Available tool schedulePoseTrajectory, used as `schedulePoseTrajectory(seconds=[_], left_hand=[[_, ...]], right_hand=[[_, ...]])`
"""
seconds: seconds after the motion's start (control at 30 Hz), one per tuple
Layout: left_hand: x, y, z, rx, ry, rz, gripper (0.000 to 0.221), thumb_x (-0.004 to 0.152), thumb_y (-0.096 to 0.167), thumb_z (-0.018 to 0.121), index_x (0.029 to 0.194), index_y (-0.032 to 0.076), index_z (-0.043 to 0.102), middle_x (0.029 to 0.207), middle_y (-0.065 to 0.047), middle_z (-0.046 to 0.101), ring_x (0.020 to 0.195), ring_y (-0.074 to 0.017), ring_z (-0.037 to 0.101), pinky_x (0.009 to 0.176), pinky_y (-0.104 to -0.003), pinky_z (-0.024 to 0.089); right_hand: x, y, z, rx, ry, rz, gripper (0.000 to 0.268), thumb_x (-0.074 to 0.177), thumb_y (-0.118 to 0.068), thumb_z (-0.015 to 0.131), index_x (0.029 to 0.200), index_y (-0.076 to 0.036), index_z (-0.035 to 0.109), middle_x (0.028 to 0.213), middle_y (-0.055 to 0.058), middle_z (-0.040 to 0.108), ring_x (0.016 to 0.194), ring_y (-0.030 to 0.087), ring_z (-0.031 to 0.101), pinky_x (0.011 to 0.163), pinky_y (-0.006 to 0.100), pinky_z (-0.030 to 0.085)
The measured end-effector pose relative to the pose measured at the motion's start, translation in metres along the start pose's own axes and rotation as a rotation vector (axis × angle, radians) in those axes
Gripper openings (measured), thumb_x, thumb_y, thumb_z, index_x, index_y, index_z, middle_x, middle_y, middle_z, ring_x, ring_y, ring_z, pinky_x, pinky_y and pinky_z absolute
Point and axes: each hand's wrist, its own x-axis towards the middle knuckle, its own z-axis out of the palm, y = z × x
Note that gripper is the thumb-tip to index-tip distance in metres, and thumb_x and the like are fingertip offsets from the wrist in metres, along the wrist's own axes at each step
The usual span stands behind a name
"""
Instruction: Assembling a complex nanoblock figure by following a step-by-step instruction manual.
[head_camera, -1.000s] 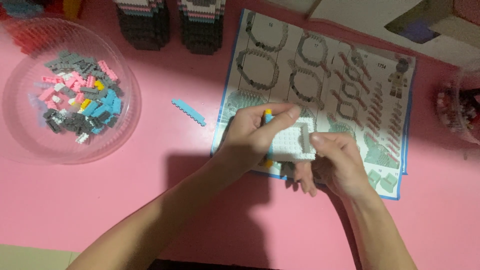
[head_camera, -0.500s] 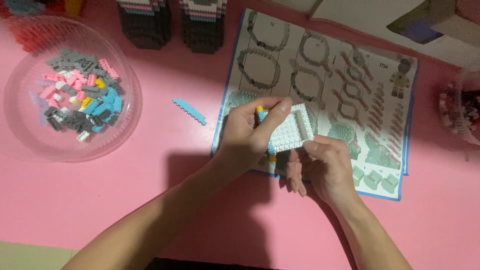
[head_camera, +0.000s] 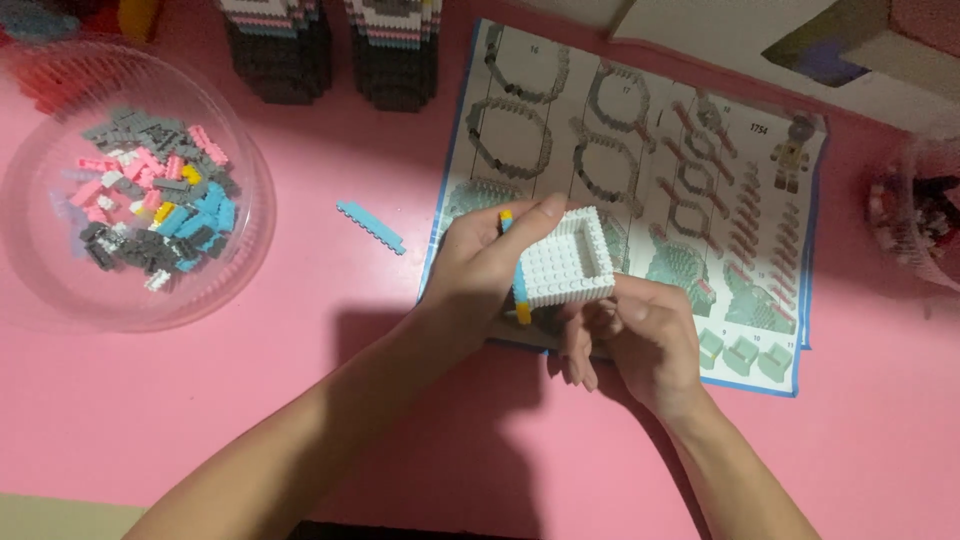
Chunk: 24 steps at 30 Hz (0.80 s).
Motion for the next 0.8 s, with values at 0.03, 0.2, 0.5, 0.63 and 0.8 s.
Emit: schedulePoseTrajectory(seconds=[0.03,0.2,0.5,0.63,0.8], left_hand=[[0.001,0.002,0.000,0.000,0.001,0.000,0.036,0.101,0.032,0.070,0.108,-0.002,0.079,0.090,-0.011,0.076,0.089,-0.0142,0.071,0.091,-0.033,0.057],[0.008,-0.007,-0.003,0.024,-0.028,-0.164,0.046,0.101,0.040,0.068,0.115,-0.003,0.076,0.096,-0.014,0.075,0.094,-0.0203,0.071,0.093,-0.035,0.054],[-0.001,0.020,-0.002,0.501,-0.077,0.196,0.052,0.103,0.050,0.060,0.123,0.004,0.074,0.102,-0.014,0.076,0.079,-0.0205,0.071,0.084,-0.038,0.058],[-0.020,0.023,0.008,0.684,-0.077,0.518,0.036,0.105,0.032,0.059,0.116,0.001,0.074,0.090,-0.017,0.075,0.082,-0.0337,0.079,0.079,-0.042,0.062],[-0.054,0.028,-0.001,0.873,-0.436,0.580,0.045,0.104,0.011,0.058,0.146,-0.001,0.046,0.091,-0.017,0.070,0.065,-0.0298,0.066,0.061,-0.048,0.052]], right_hand=[[0.001,0.000,-0.001,0.001,-0.001,0.000,0.054,0.097,-0.036,0.050,0.101,0.015,0.066,0.047,0.027,0.063,0.031,0.028,0.064,0.034,0.033,0.052],[0.002,-0.006,0.006,-0.042,-0.033,-0.040,0.059,0.097,-0.041,0.048,0.090,0.014,0.068,0.046,0.024,0.061,0.030,0.026,0.061,0.033,0.035,0.055],[-0.003,-0.014,0.011,-0.148,0.084,-0.051,0.036,0.107,-0.026,0.058,0.085,0.001,0.064,0.052,0.027,0.065,0.031,0.023,0.060,0.024,0.030,0.043],[-0.008,-0.021,-0.019,-0.173,0.136,-0.013,0.032,0.107,-0.023,0.058,0.084,-0.002,0.063,0.046,0.020,0.060,0.028,0.021,0.056,0.024,0.027,0.035],[-0.002,-0.074,-0.031,-0.594,-0.389,0.120,0.035,0.102,-0.030,0.063,0.081,-0.006,0.078,0.051,-0.001,0.063,0.037,0.008,0.056,0.030,0.022,0.043]])
